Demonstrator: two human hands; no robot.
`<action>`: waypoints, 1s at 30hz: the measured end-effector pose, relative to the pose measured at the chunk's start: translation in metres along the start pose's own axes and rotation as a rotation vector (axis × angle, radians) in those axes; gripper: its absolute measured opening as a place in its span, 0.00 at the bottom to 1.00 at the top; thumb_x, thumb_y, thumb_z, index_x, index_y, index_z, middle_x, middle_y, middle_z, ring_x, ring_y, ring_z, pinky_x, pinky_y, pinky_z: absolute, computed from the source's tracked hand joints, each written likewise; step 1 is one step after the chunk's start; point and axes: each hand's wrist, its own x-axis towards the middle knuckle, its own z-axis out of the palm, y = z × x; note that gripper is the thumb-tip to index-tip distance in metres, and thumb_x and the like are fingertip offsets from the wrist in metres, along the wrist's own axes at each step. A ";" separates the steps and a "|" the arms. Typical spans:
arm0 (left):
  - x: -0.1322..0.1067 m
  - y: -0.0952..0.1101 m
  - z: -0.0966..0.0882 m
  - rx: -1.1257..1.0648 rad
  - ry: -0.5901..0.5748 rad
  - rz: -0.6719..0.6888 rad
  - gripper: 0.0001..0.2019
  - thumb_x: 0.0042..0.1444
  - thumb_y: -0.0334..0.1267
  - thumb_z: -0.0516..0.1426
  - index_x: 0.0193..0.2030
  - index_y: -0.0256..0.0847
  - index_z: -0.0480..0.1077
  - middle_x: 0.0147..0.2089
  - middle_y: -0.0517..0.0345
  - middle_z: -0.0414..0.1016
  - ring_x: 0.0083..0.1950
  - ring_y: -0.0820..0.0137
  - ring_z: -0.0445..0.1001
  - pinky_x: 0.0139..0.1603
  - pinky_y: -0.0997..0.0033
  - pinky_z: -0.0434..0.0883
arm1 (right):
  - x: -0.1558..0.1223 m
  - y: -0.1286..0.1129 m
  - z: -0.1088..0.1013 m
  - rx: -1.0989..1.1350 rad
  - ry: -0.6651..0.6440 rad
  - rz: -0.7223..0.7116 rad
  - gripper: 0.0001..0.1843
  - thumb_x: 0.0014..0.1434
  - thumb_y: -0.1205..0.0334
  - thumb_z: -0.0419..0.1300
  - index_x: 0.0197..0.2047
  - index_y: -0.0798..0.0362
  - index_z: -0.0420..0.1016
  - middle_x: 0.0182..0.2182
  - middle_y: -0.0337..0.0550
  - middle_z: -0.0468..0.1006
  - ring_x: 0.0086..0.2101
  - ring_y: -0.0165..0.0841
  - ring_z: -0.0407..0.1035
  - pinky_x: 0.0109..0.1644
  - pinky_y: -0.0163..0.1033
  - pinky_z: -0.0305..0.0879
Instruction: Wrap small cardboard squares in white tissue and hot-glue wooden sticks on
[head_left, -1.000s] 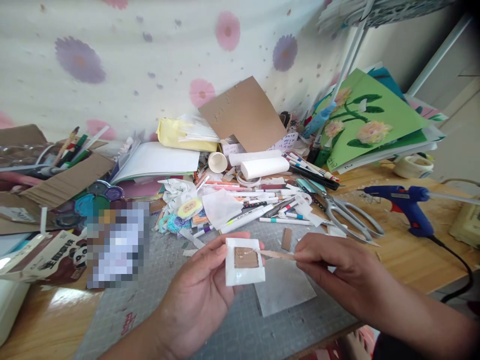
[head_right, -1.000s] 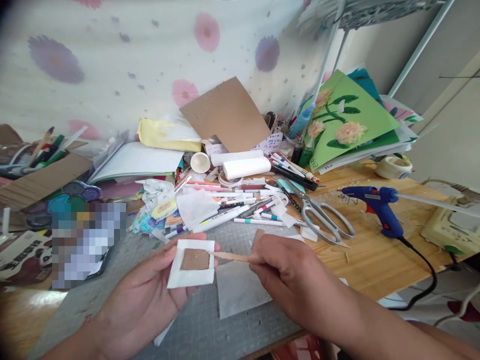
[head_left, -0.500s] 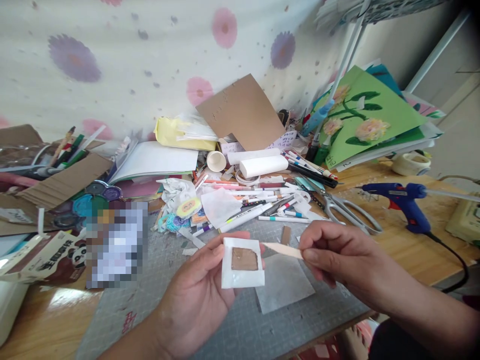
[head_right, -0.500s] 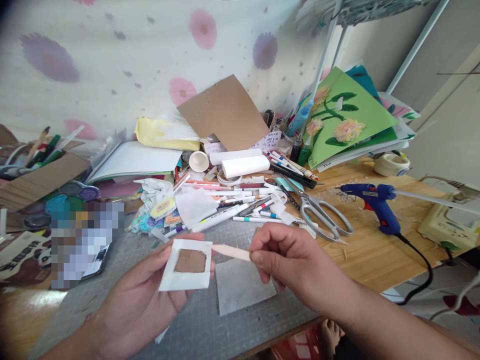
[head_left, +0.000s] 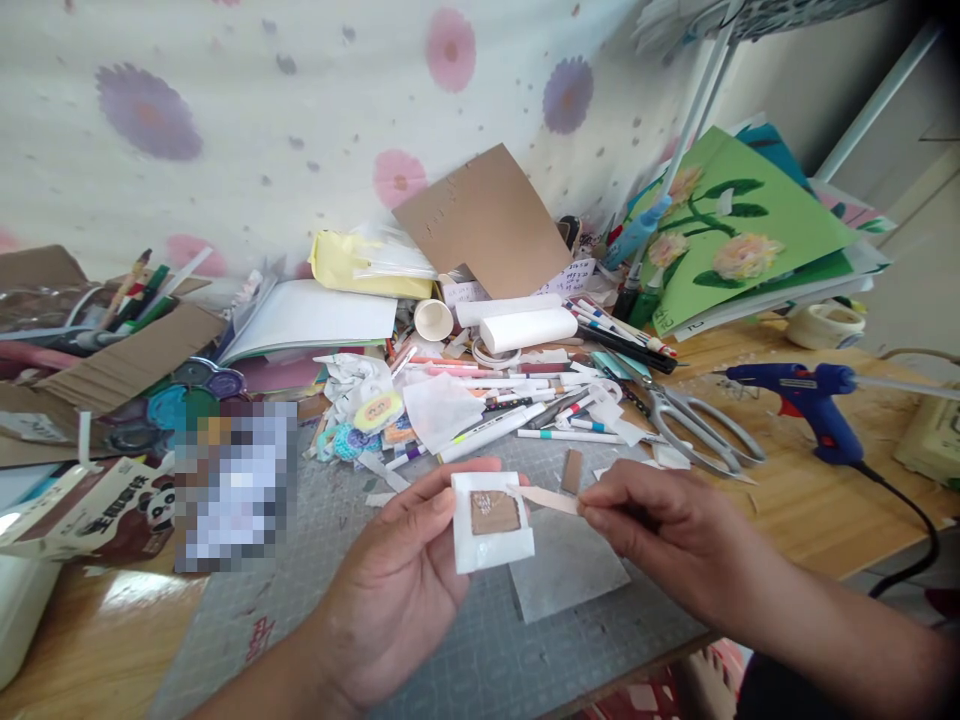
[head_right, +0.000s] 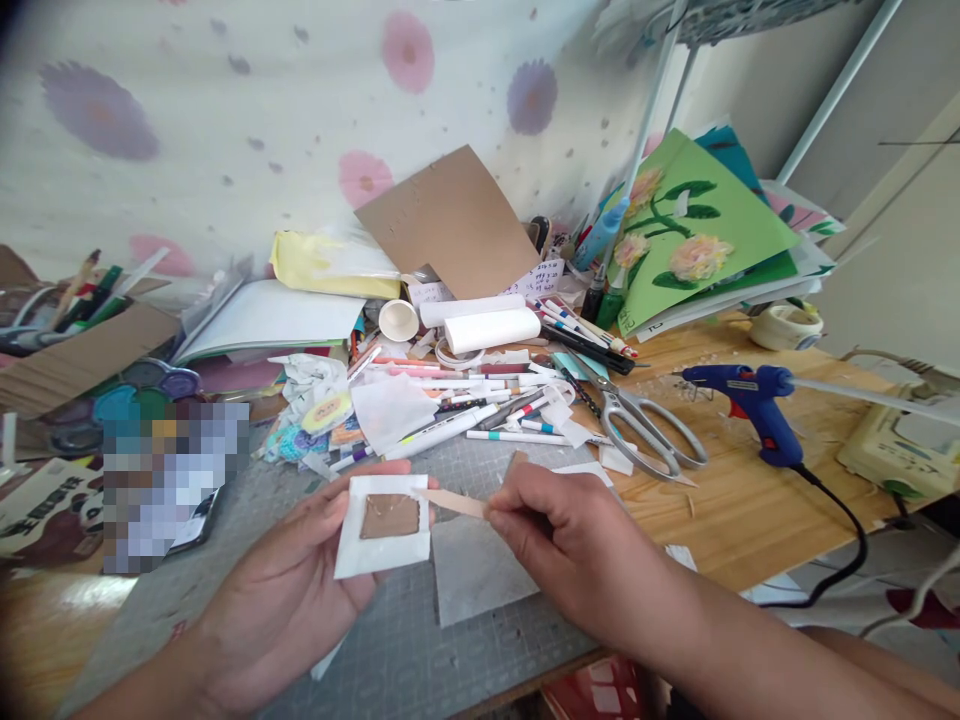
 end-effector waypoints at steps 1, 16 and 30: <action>0.000 0.000 0.000 -0.003 0.012 0.002 0.11 0.55 0.30 0.56 0.43 0.37 0.77 0.39 0.49 0.82 0.42 0.66 0.79 0.45 0.71 0.74 | -0.002 0.000 0.000 -0.061 -0.001 -0.033 0.10 0.63 0.66 0.51 0.32 0.52 0.70 0.25 0.37 0.72 0.26 0.28 0.67 0.28 0.31 0.60; 0.004 0.000 -0.004 -0.016 0.029 0.010 0.11 0.56 0.32 0.56 0.43 0.34 0.77 0.42 0.44 0.81 0.42 0.66 0.79 0.45 0.71 0.75 | -0.005 -0.002 -0.006 -0.412 0.131 -0.547 0.08 0.64 0.71 0.50 0.43 0.55 0.68 0.30 0.44 0.75 0.27 0.33 0.68 0.28 0.37 0.59; 0.003 -0.001 -0.003 0.000 -0.023 -0.001 0.12 0.54 0.31 0.57 0.44 0.34 0.76 0.45 0.42 0.80 0.45 0.64 0.78 0.46 0.70 0.73 | -0.006 -0.011 0.004 -0.212 0.195 -0.443 0.08 0.64 0.69 0.52 0.45 0.52 0.69 0.32 0.44 0.77 0.30 0.31 0.72 0.31 0.34 0.66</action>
